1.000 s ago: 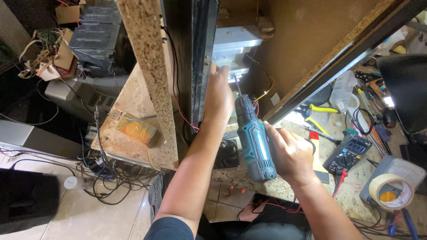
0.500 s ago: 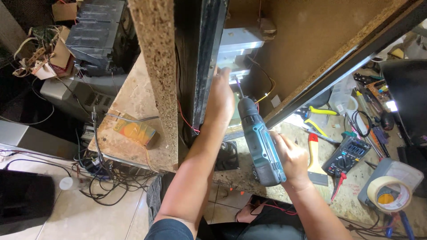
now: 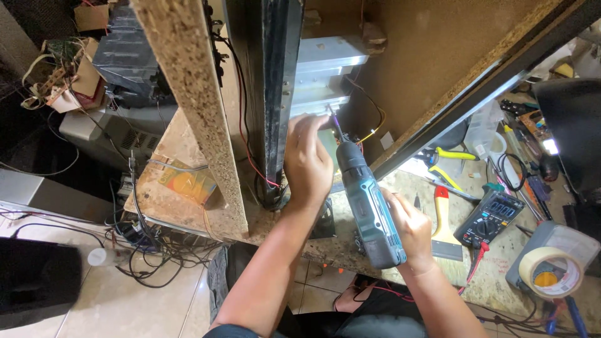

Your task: Repairing an electronic device by disassembling internal components with a power drill and screwdriver

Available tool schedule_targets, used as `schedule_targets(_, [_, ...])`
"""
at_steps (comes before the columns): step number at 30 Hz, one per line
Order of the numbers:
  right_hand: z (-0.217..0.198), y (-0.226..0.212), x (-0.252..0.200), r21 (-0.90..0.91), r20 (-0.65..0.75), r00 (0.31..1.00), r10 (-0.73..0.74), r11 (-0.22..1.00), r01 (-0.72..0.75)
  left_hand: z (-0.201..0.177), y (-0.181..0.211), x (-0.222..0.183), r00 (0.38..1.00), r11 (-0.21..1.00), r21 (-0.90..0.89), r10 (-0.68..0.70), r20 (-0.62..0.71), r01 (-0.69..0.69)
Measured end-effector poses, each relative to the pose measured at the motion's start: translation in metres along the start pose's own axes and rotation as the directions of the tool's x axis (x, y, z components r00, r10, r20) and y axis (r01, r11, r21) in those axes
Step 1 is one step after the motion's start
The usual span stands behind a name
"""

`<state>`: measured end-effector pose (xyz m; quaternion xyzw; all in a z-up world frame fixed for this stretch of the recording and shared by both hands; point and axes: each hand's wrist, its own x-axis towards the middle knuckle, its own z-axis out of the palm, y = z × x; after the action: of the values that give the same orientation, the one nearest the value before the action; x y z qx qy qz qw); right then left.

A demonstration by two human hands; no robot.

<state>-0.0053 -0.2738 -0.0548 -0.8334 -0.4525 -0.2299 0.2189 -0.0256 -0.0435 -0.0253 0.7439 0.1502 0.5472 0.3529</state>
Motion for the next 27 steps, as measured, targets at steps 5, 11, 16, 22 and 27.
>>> schedule_targets(5, [0.004,0.016,-0.019,0.008,-0.026,0.999,-0.046,0.999,0.046,-0.015,0.023,-0.015,0.938,0.896,-0.278,-0.336,0.082,0.345])
schedule_targets(11, [-0.027,0.017,-0.055,-0.014,0.014,0.998,-0.057,0.998,0.058,-0.016,0.037,-0.020,0.482,0.149,-0.550,-0.697,0.532,0.822])
schedule_targets(16, [-0.075,-0.015,-0.076,0.198,0.131,0.988,0.077,0.975,-0.102,-0.017,0.054,-0.033,0.195,-0.316,-0.491,-0.646,0.738,0.811])
schedule_targets(22, [-0.102,-0.050,-0.090,0.087,-0.015,0.996,0.086,0.993,-0.085,-0.007,0.065,-0.076,0.206,-0.217,-0.399,-0.590,0.780,0.891])
schedule_targets(27, [-0.100,-0.039,-0.135,0.266,0.056,0.932,0.359,0.894,-0.360,0.009,0.050,-0.101,0.073,-0.283,-0.236,-0.487,0.871,0.930])
